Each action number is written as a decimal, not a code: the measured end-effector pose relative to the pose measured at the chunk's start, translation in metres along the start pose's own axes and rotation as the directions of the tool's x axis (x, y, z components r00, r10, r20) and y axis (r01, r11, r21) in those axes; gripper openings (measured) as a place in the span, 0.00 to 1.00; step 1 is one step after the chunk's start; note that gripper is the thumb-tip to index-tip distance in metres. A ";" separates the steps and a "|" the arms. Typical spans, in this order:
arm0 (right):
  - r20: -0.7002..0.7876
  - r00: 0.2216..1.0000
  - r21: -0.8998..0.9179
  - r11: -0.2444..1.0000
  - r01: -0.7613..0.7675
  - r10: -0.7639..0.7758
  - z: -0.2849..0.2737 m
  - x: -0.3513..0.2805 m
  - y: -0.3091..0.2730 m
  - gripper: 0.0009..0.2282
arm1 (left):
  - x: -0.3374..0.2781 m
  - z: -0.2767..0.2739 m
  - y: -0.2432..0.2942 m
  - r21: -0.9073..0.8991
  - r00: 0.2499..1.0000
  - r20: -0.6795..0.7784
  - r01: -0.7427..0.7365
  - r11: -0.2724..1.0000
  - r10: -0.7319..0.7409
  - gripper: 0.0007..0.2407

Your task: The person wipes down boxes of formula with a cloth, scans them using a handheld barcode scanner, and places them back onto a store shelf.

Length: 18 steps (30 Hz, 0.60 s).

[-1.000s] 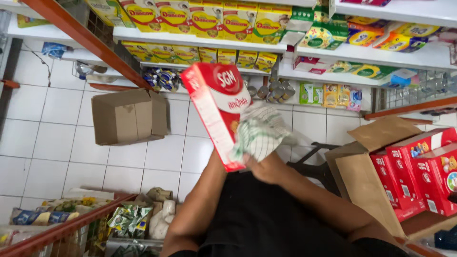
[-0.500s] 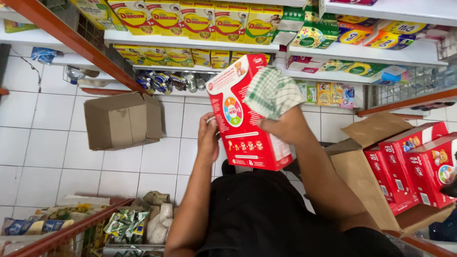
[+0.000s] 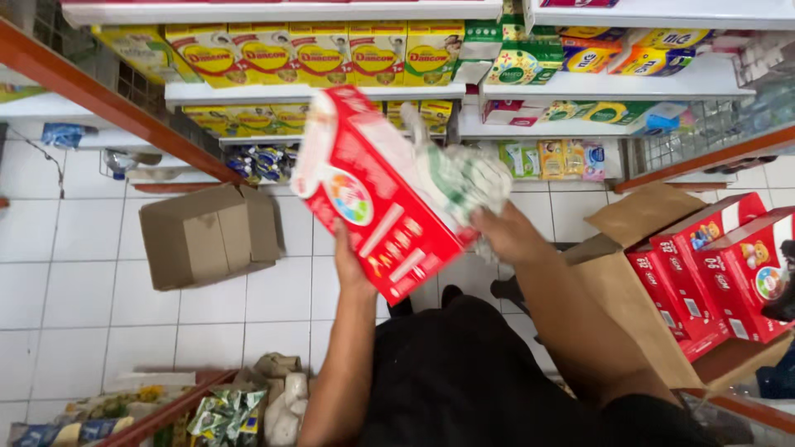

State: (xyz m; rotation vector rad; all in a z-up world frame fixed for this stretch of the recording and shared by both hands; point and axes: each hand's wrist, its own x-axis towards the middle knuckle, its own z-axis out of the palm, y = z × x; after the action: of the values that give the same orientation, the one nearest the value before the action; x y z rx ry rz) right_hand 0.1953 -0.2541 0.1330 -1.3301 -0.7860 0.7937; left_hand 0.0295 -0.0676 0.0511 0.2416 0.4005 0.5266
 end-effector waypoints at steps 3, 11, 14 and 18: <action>-0.106 0.987 0.149 0.979 0.138 -0.123 0.026 -0.021 0.036 0.26 | 0.001 0.014 0.020 -0.060 0.997 -0.068 -0.052 0.997 0.048 0.31; 0.071 0.842 -0.734 0.544 0.407 -0.535 0.109 -0.029 0.042 0.11 | 0.012 0.056 0.013 -0.091 0.977 -0.178 -0.135 0.987 0.117 0.30; -0.122 0.842 -0.793 0.562 0.236 -0.526 0.083 -0.012 0.072 0.11 | 0.005 0.049 0.015 -0.035 0.991 -0.094 -0.097 0.995 0.094 0.30; -0.347 0.848 -0.667 0.741 0.077 -0.401 0.023 -0.017 0.072 0.14 | 0.003 0.010 0.011 0.070 0.998 -0.036 -0.046 0.997 0.049 0.29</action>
State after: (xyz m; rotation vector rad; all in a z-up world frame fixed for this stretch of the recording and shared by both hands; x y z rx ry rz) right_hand 0.1637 -0.2515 0.0626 -1.8761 -0.8384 -0.0684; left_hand 0.0315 -0.0583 0.0631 0.3083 0.4510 0.5654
